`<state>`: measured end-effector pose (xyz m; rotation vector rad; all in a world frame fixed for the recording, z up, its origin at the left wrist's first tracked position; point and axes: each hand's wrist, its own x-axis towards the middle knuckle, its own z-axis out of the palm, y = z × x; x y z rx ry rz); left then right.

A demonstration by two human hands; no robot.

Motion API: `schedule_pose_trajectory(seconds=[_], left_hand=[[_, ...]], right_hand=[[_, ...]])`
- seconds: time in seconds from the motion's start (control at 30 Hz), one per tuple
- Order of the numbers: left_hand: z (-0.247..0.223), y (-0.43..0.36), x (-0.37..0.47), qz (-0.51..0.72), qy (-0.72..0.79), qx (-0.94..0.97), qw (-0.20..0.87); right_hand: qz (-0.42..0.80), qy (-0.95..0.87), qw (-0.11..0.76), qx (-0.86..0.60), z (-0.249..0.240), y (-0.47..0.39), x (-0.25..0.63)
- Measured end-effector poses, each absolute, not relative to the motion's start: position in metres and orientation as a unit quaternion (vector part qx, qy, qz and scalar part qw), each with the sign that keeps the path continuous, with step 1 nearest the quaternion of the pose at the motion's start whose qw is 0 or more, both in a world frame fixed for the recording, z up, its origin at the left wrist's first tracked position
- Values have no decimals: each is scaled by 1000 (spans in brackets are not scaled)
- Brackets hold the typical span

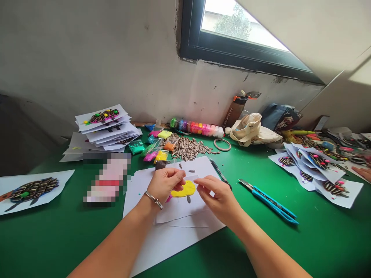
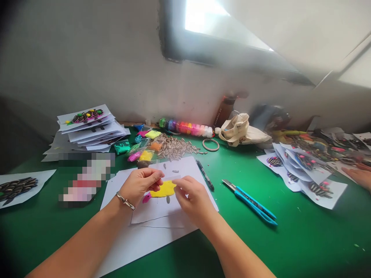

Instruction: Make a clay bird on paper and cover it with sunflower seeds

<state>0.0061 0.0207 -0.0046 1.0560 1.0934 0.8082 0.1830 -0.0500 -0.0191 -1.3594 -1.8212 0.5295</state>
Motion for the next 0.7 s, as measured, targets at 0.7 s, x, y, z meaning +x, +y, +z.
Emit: schedule_pose_trajectory(seconds=[0.7], left_hand=[[-4, 23, 0, 367, 497, 539, 573]], right_hand=[[158, -726, 399, -538, -12, -40, 154]])
